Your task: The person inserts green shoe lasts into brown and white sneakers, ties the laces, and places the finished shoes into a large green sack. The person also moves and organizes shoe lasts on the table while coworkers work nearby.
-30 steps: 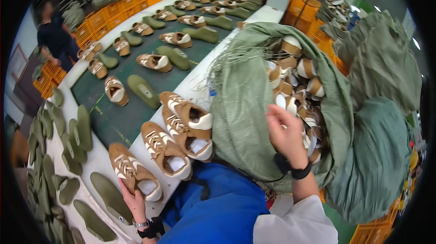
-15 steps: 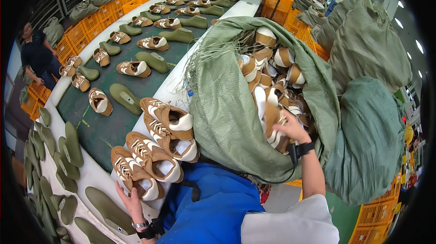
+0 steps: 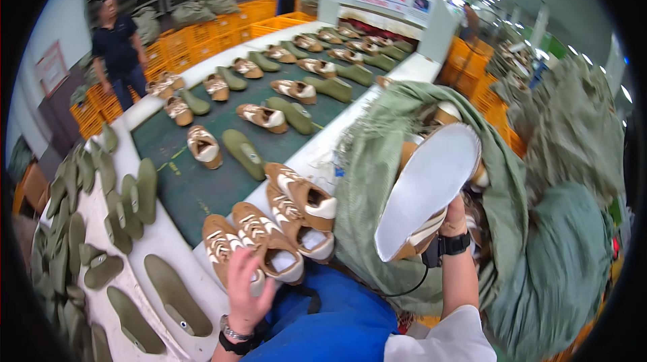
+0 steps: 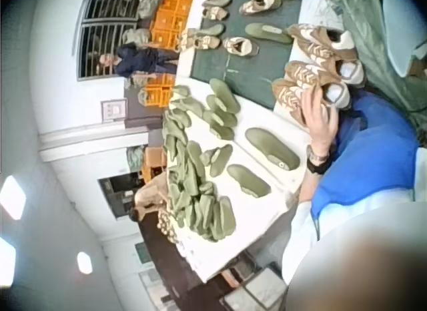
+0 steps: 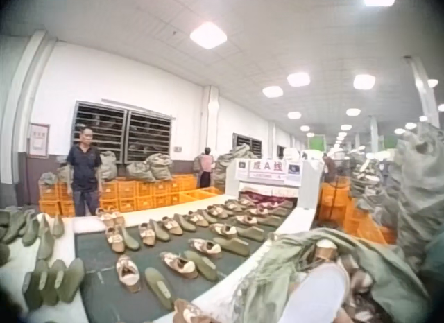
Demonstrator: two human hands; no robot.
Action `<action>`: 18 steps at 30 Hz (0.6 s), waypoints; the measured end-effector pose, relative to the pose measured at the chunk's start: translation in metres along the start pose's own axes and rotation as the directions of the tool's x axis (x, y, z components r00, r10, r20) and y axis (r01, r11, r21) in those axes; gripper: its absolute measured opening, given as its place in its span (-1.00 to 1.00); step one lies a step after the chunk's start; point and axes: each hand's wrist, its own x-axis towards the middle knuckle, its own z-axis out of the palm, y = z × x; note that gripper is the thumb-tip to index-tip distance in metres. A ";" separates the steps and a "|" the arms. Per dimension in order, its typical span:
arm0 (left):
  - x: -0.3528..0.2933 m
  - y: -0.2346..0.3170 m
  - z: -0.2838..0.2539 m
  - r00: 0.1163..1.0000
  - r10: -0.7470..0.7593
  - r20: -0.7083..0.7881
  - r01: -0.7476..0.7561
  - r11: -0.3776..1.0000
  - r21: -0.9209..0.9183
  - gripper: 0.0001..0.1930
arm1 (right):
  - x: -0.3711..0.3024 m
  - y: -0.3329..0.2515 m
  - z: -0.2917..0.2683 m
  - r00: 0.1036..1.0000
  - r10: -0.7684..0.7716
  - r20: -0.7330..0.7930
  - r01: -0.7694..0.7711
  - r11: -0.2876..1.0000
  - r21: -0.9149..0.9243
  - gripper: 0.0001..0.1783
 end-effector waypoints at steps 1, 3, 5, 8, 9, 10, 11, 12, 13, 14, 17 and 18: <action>0.007 0.007 -0.001 0.997 0.074 -0.004 -0.074 0.997 -0.003 -0.47 | 0.009 0.002 0.014 1.000 -0.010 0.015 0.012 0.996 -0.093 -0.40; 0.017 0.017 -0.003 0.996 0.091 0.008 -0.091 0.996 0.000 -0.52 | 0.025 0.002 0.036 0.998 0.045 0.035 -0.045 0.999 -0.010 -0.38; 0.025 0.021 -0.005 0.994 0.105 0.005 -0.105 0.994 -0.023 -0.53 | 0.043 -0.002 0.056 0.979 0.174 0.103 -0.199 0.923 0.331 -0.35; 0.029 0.024 -0.006 0.992 0.124 -0.028 -0.125 0.991 -0.051 -0.53 | 0.075 0.006 0.099 0.875 -0.037 0.482 -0.258 0.808 0.530 -0.40; 0.028 0.024 -0.006 0.990 0.128 -0.051 -0.132 0.989 -0.075 -0.52 | 0.082 0.012 0.116 0.870 -0.034 0.492 -0.282 0.784 0.553 -0.43; 0.026 0.024 -0.007 0.992 0.113 -0.060 -0.118 0.990 -0.083 -0.51 | 0.089 0.018 0.133 0.847 0.004 0.531 -0.329 0.789 0.519 -0.46; 0.023 0.022 -0.008 0.996 0.078 -0.050 -0.082 0.992 -0.096 -0.51 | 0.091 0.026 0.149 0.848 0.086 0.524 -0.387 0.776 0.499 -0.48; 0.019 0.020 -0.008 0.998 0.044 -0.046 -0.050 0.992 -0.120 -0.52 | 0.090 0.037 0.166 0.822 0.111 0.559 -0.444 0.740 0.505 -0.50; 0.015 0.016 -0.007 0.998 0.024 -0.050 -0.029 0.996 -0.087 -0.52 | 0.087 0.042 0.174 0.805 0.388 0.448 -0.543 0.787 0.294 -0.54; 0.010 0.010 -0.007 0.999 -0.025 -0.029 0.023 0.998 -0.058 -0.53 | 0.090 0.052 0.186 0.798 0.396 0.454 -0.479 0.875 0.078 -0.52; -0.006 -0.015 -0.003 0.988 -0.145 -0.053 0.149 0.986 0.074 -0.52 | 0.092 0.088 0.206 0.866 0.294 0.404 0.019 0.789 -0.615 -0.36; -0.013 -0.024 -0.001 0.978 -0.201 -0.048 0.206 0.968 0.143 -0.50 | 0.093 0.099 0.208 0.825 0.405 0.394 0.018 0.679 -0.734 -0.25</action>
